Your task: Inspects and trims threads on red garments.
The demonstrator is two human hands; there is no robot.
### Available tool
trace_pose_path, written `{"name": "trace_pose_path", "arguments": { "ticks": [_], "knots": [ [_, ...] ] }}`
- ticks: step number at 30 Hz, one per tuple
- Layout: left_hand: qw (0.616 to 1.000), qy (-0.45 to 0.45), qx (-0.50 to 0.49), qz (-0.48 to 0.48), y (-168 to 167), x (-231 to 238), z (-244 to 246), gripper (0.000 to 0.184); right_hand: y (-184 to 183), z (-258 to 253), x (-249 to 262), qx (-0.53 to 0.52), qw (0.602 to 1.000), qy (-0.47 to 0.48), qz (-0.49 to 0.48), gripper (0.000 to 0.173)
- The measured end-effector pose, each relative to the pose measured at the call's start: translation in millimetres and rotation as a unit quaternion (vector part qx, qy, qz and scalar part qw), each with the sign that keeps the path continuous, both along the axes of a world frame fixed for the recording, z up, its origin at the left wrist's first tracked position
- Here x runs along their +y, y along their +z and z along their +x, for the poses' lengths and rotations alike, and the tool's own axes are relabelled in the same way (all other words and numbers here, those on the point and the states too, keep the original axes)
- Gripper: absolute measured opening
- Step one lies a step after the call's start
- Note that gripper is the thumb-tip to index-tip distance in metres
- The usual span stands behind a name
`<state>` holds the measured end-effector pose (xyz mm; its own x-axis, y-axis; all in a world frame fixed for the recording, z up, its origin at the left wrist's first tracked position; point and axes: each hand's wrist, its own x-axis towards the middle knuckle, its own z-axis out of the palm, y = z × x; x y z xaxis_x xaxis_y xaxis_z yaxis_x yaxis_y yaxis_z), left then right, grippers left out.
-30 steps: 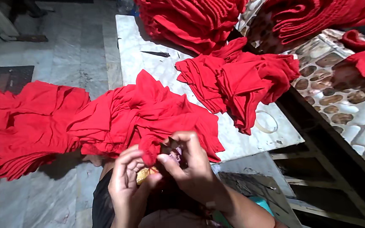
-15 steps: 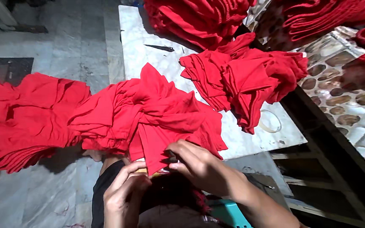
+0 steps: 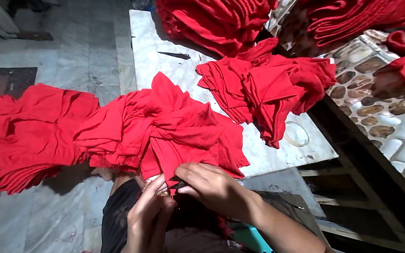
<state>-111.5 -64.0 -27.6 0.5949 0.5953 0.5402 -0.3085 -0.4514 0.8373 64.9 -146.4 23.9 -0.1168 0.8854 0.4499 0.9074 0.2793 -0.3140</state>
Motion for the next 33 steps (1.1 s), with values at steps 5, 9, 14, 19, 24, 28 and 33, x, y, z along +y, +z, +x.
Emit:
{"name": "trace_pose_path", "arguments": {
  "ticks": [5,9,14,19,24,28,33],
  "knots": [
    [1.000,0.008,0.019,0.019,-0.5,2.1,-4.5,0.022,-1.4,4.6,1.7,0.004,0.999,-0.009,0.034,0.021],
    [1.000,0.012,0.028,0.003,-1.0,2.8,-10.9,0.022,14.3,11.2,-6.7,0.110,0.994,-0.009,0.026,0.026],
    [0.891,-0.156,-0.150,-0.399,10.7,-5.9,-3.2,0.025,26.9,17.8,-12.2,0.451,0.889,0.074,-0.023,0.024],
    [0.996,-0.003,-0.042,-0.074,-0.7,-4.2,13.2,0.023,25.0,17.1,-8.8,0.494,0.867,0.058,0.039,0.022],
    [0.999,0.023,0.018,0.038,2.9,-0.5,14.4,0.020,19.9,21.7,-7.9,0.156,0.986,-0.019,0.060,0.024],
    [0.999,-0.005,-0.001,-0.034,6.1,-0.3,9.1,0.024,13.3,12.2,-2.7,-0.126,0.991,-0.022,0.045,0.014],
    [1.000,-0.002,0.000,-0.015,2.7,-1.8,11.6,0.021,7.6,2.1,6.1,-0.165,0.983,-0.028,0.076,0.020]
  ]
}}
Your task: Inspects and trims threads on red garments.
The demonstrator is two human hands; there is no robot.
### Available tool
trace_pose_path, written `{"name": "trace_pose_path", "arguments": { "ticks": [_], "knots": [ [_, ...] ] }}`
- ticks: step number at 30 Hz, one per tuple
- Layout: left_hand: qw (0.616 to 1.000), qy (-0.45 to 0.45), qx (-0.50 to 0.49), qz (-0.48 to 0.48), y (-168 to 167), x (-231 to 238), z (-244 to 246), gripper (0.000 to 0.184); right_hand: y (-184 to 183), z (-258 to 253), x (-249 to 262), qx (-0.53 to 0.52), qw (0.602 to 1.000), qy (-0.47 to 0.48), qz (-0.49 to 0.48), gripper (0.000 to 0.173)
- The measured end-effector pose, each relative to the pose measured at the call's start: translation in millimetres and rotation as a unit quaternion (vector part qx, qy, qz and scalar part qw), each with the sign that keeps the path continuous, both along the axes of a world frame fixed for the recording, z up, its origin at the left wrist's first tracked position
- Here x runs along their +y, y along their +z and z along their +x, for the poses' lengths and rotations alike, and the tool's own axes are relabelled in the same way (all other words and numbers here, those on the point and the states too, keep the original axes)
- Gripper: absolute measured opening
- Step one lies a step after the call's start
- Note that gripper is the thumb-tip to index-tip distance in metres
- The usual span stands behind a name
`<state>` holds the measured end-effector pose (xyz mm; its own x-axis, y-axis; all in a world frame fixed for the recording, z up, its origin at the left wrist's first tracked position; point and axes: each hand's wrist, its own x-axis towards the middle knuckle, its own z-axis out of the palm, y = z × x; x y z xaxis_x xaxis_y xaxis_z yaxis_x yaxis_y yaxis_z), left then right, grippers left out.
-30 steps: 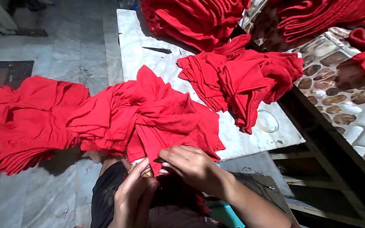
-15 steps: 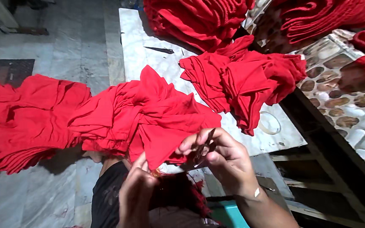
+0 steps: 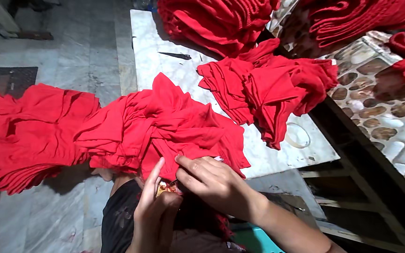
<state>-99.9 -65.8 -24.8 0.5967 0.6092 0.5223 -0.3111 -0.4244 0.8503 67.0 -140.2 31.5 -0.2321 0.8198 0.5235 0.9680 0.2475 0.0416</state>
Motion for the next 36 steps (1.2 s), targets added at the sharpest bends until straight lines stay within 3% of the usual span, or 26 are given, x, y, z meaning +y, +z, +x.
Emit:
{"name": "trace_pose_path", "arguments": {
  "ticks": [4,7,10,12,14,17,20,22,26,28,31,33,36],
  "knots": [
    [0.999,-0.015,0.016,0.023,0.3,-0.4,-5.8,0.023,2.8,4.0,-1.0,0.031,1.000,-0.002,0.004,0.019],
    [0.996,0.009,0.065,0.058,6.0,-8.6,-15.8,0.028,11.3,5.7,-11.9,0.146,0.989,0.019,0.031,0.013],
    [0.991,-0.102,0.055,0.068,15.0,-21.5,-18.9,0.049,20.1,4.6,-21.8,0.241,0.968,0.022,0.058,0.016],
    [0.979,-0.199,0.034,-0.004,14.4,-26.4,-11.2,0.061,20.1,3.0,-21.1,0.263,0.963,0.004,0.063,0.020],
    [0.958,-0.243,-0.030,-0.151,2.3,-26.6,-1.0,0.061,19.5,2.5,-19.6,0.265,0.962,-0.022,0.063,0.023],
    [0.907,-0.168,-0.178,-0.344,5.3,-19.6,13.3,0.044,17.1,2.2,-21.6,0.255,0.964,-0.073,0.036,0.024],
    [0.870,-0.138,-0.254,-0.400,14.8,-12.2,20.1,0.032,11.7,-4.5,-21.5,0.265,0.957,-0.118,-0.006,0.023],
    [0.881,-0.116,-0.255,-0.381,12.3,-9.6,24.1,0.012,6.1,-12.5,-21.1,0.275,0.951,-0.140,-0.027,0.027],
    [0.919,-0.005,-0.197,-0.340,13.2,-4.9,35.3,0.032,-0.1,-22.1,-21.1,0.304,0.937,-0.166,-0.050,0.032],
    [0.928,0.053,-0.191,-0.316,12.0,-2.3,39.5,0.024,-5.3,-22.8,-20.7,0.286,0.944,-0.160,-0.045,0.031],
    [0.959,0.119,-0.166,-0.195,9.0,-0.3,38.1,0.008,-8.9,-22.3,-19.0,0.270,0.954,-0.129,-0.019,0.030],
    [0.974,0.123,-0.145,-0.121,8.5,0.3,33.2,0.011,-9.5,-22.8,-17.5,0.269,0.956,-0.117,0.008,0.031],
    [0.976,0.092,-0.145,-0.135,8.1,0.6,26.4,0.014,-10.9,-23.0,-15.7,0.283,0.954,-0.098,0.030,0.026]
  ]
}}
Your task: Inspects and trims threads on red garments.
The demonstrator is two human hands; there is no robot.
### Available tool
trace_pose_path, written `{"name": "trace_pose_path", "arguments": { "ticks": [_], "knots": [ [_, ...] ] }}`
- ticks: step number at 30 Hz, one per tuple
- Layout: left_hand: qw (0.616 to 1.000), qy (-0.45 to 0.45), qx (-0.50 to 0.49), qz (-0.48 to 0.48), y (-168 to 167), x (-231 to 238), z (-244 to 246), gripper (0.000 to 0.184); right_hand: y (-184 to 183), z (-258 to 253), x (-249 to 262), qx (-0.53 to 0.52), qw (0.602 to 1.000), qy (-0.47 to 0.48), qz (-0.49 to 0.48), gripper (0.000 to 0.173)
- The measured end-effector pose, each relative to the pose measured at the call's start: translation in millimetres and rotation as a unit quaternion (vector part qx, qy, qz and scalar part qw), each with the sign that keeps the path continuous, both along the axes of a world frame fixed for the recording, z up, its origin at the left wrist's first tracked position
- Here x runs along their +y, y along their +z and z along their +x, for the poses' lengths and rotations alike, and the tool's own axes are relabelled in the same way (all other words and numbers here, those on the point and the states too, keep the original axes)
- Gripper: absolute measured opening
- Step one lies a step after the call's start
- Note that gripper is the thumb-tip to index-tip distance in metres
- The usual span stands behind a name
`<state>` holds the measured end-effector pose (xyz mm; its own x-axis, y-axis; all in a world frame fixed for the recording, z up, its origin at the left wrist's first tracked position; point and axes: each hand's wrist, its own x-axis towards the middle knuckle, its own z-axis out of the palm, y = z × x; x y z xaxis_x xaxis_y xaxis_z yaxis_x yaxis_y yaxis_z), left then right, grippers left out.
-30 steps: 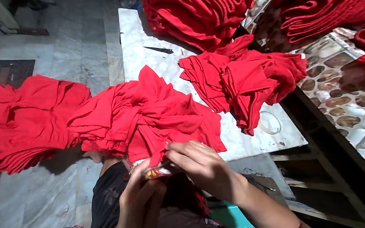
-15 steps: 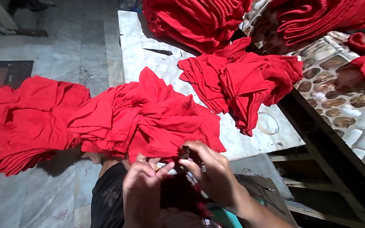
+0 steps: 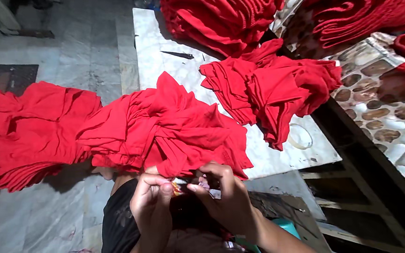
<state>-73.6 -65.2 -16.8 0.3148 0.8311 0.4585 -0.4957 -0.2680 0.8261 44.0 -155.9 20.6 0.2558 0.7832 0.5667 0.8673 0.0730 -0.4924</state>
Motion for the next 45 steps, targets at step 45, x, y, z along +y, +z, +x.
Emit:
{"name": "trace_pose_path", "arguments": {
  "ticks": [45],
  "knots": [
    [0.987,0.009,0.059,0.149,8.3,0.3,-16.4,0.012,-7.2,12.4,28.3,-0.058,0.996,-0.025,0.070,0.024]
  ]
}}
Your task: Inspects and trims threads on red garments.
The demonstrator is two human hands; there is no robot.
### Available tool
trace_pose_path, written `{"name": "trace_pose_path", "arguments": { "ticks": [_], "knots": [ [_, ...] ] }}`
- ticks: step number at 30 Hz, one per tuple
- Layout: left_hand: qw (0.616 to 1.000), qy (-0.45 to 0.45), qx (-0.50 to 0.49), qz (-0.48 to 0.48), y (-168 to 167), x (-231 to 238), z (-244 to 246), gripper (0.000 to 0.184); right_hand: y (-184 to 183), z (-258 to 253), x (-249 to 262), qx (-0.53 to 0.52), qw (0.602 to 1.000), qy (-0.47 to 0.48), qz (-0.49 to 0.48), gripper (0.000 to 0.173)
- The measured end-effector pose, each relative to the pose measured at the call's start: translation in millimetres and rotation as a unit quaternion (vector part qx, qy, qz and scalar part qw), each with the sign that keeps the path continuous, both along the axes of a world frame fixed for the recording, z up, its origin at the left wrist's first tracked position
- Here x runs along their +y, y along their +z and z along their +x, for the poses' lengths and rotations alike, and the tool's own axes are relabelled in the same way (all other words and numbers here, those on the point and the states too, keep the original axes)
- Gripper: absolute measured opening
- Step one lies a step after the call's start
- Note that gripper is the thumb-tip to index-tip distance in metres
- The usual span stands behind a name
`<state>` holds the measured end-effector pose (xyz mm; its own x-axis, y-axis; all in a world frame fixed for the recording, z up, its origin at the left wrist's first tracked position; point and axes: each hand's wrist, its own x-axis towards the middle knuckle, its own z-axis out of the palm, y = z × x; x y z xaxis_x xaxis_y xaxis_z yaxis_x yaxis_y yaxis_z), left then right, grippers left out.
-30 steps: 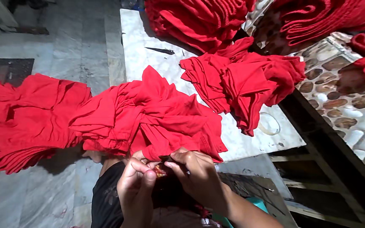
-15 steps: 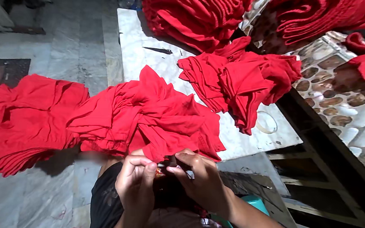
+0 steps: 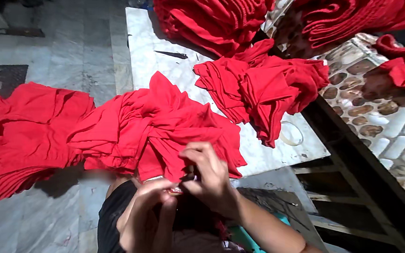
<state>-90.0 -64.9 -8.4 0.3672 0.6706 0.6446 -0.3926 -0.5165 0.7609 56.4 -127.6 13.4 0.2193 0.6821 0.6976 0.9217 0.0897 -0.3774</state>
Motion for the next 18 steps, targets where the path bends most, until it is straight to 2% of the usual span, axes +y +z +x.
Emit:
{"name": "trace_pose_path", "arguments": {
  "ticks": [2,5,12,18],
  "knots": [
    [0.998,0.009,0.030,0.060,4.5,1.2,-12.8,0.015,12.5,16.7,7.9,0.003,1.000,0.017,0.005,0.012],
    [0.992,0.031,0.075,0.097,9.8,7.4,-23.0,0.024,32.7,31.9,11.8,0.031,0.998,0.049,0.028,0.010],
    [0.993,0.068,0.093,0.017,5.8,18.0,-3.9,0.035,22.6,15.0,-1.8,0.038,0.993,0.109,-0.002,0.010],
    [0.987,0.082,0.136,0.015,-3.0,12.1,-1.1,0.029,11.3,6.2,-2.3,0.037,0.994,0.104,0.009,0.010]
  ]
}}
